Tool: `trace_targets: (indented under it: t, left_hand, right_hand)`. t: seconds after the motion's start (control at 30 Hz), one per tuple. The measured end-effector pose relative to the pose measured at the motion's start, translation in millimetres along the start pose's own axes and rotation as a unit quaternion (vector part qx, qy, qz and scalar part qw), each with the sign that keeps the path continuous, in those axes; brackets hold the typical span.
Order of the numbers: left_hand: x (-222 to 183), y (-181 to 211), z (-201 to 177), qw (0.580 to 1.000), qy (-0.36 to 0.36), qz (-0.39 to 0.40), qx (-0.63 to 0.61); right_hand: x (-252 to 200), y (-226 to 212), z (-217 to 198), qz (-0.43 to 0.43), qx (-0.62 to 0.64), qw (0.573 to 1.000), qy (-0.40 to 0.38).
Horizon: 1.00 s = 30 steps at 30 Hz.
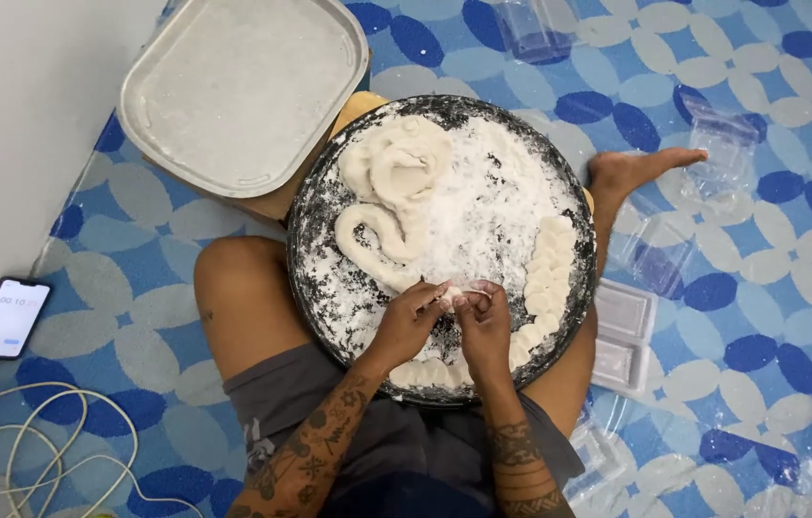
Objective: A person sitting on the floor pinches off small pieces of dough from a larger mass and places them on a flour-covered tray.
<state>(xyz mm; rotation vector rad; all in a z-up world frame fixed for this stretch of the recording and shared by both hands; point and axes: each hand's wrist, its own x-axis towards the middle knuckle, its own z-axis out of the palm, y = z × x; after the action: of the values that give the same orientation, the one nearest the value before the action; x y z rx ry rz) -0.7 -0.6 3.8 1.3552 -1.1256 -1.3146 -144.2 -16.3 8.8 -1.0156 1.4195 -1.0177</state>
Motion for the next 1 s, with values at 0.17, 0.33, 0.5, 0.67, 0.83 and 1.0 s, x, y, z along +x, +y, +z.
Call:
trace_targets:
  t: [0.17, 0.33, 0.5, 0.67, 0.83, 1.0]
  left_hand:
    - [-2, -17, 3, 1.0, 0.022, -0.003, -0.011]
    - [-4, -17, 4, 0.998, 0.061, 0.011, 0.028]
    - [-3, -7, 8, 0.997, 0.077, 0.002, 0.028]
    - [-5, -7, 12, 0.999, 0.051, 0.005, 0.01]
    - [-5, -2, 15, 0.997, 0.077, -0.015, 0.017]
    - [-8, 6, 20, 0.995, 0.084, -0.046, 0.009]
  right_hand:
    - [-3, 5, 2, -0.007, 0.034, 0.999, -0.009]
    - [2, 21, 2, 0.025, 0.035, 0.999, 0.012]
    - [-2, 6, 3, 0.065, -0.033, 0.995, 0.062]
    - [-4, -4, 1, 0.037, -0.045, 0.997, 0.047]
    - [-4, -1, -4, 0.054, -0.028, 0.998, 0.018]
    - [-13, -37, -1, 0.025, -0.056, 0.997, -0.05]
